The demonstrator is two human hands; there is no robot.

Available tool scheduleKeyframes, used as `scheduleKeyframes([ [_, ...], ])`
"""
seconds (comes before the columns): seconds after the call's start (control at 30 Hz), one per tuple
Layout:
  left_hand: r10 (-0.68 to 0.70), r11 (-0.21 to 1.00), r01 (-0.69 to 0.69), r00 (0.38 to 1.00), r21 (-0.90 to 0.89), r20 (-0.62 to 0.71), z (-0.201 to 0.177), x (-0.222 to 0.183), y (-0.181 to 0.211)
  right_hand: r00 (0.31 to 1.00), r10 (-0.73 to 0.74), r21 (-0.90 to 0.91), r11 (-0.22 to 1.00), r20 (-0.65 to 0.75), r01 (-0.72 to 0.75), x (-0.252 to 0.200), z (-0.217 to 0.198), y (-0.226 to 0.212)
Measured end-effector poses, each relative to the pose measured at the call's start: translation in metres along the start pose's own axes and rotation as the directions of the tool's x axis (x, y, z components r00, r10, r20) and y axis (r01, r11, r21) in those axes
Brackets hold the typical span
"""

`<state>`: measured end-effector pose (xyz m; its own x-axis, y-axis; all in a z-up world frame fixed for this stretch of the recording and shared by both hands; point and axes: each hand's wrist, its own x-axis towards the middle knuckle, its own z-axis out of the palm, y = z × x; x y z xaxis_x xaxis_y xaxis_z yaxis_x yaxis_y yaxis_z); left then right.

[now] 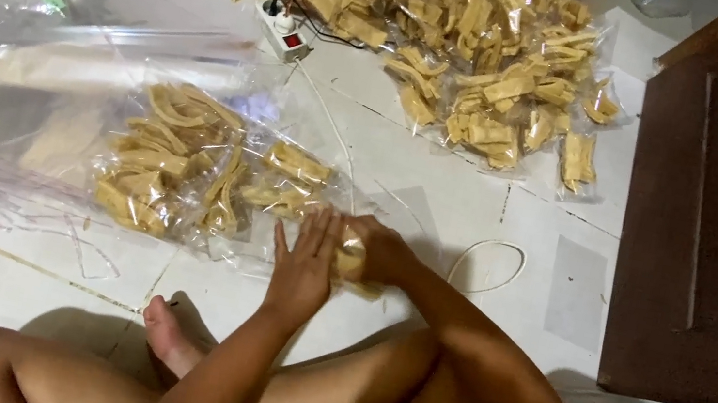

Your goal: Packing yellow stick-shaped snacks into clear plastic bags while sitting on the floor.

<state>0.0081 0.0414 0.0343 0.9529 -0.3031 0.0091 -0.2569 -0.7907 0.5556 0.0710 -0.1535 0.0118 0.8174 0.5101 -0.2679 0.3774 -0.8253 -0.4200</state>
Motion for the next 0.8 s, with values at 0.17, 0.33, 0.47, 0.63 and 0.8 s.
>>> scheduleKeyframes([
  [0.17, 0.102, 0.995, -0.102, 0.995, -0.023, -0.006, 0.006, -0.004, 0.011, 0.978, 0.077, 0.046, 0.997, -0.195, -0.069, 0.058, 0.059, -0.032],
  [0.33, 0.315, 0.942, -0.336, 0.894, -0.012, -0.319, 0.013, -0.017, 0.009, 0.906, 0.283, 0.026, 0.957, -0.314, -0.29, 0.091, 0.111, -0.028],
  [0.47, -0.426, 0.755, -0.083, 0.693, -0.65, -0.582, 0.02, -0.068, -0.008, 0.73, -0.31, -0.143, 0.948, -0.609, 0.283, 0.029, 0.051, -0.045],
  [0.63, -0.687, -0.156, 0.387, 0.619, -0.909, 0.382, 0.036, -0.077, -0.057, 0.817, -0.324, 0.056, 0.916, -0.477, 0.397, 0.001, -0.003, -0.083],
  [0.8, -0.613, -0.363, 0.269, 0.653, -0.892, 0.446, 0.138, -0.058, -0.096, 0.968, 0.214, -0.214, 0.96, 0.132, -0.182, 0.013, 0.021, -0.073],
])
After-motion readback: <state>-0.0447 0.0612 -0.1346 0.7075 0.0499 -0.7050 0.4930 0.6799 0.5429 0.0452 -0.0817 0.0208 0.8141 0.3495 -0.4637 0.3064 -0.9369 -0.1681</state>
